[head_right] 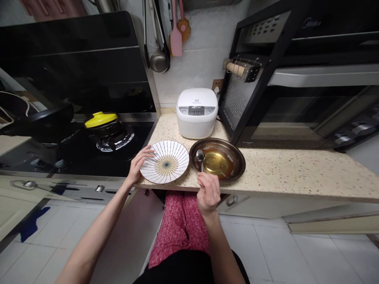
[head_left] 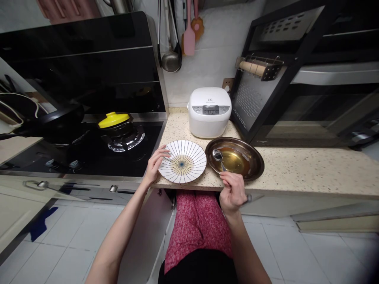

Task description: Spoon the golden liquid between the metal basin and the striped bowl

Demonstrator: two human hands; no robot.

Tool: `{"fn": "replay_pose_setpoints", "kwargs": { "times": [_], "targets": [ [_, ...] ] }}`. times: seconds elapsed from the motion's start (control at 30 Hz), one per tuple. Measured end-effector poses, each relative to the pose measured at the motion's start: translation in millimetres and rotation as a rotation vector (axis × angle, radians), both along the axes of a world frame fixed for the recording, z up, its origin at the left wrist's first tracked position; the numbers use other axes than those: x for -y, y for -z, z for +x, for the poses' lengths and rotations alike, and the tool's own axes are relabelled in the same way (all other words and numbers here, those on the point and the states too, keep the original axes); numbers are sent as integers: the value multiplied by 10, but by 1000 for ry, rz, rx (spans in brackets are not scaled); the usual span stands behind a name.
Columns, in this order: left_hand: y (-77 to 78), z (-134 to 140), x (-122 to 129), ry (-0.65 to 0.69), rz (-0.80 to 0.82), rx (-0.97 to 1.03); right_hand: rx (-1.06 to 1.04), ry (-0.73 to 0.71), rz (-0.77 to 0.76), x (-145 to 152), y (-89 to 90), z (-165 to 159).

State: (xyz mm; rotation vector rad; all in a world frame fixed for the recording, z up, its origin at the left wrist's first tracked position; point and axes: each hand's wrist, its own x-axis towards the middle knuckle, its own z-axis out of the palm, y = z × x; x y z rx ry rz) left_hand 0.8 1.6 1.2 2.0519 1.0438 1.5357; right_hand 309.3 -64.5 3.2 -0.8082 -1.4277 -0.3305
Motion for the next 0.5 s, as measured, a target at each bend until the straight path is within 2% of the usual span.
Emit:
{"fn": "replay_pose_setpoints", "kwargs": {
  "times": [0.5],
  "targets": [
    [13, -9, -5, 6, 9, -2, 66, -46, 13, -3, 17, 22]
  ]
}}
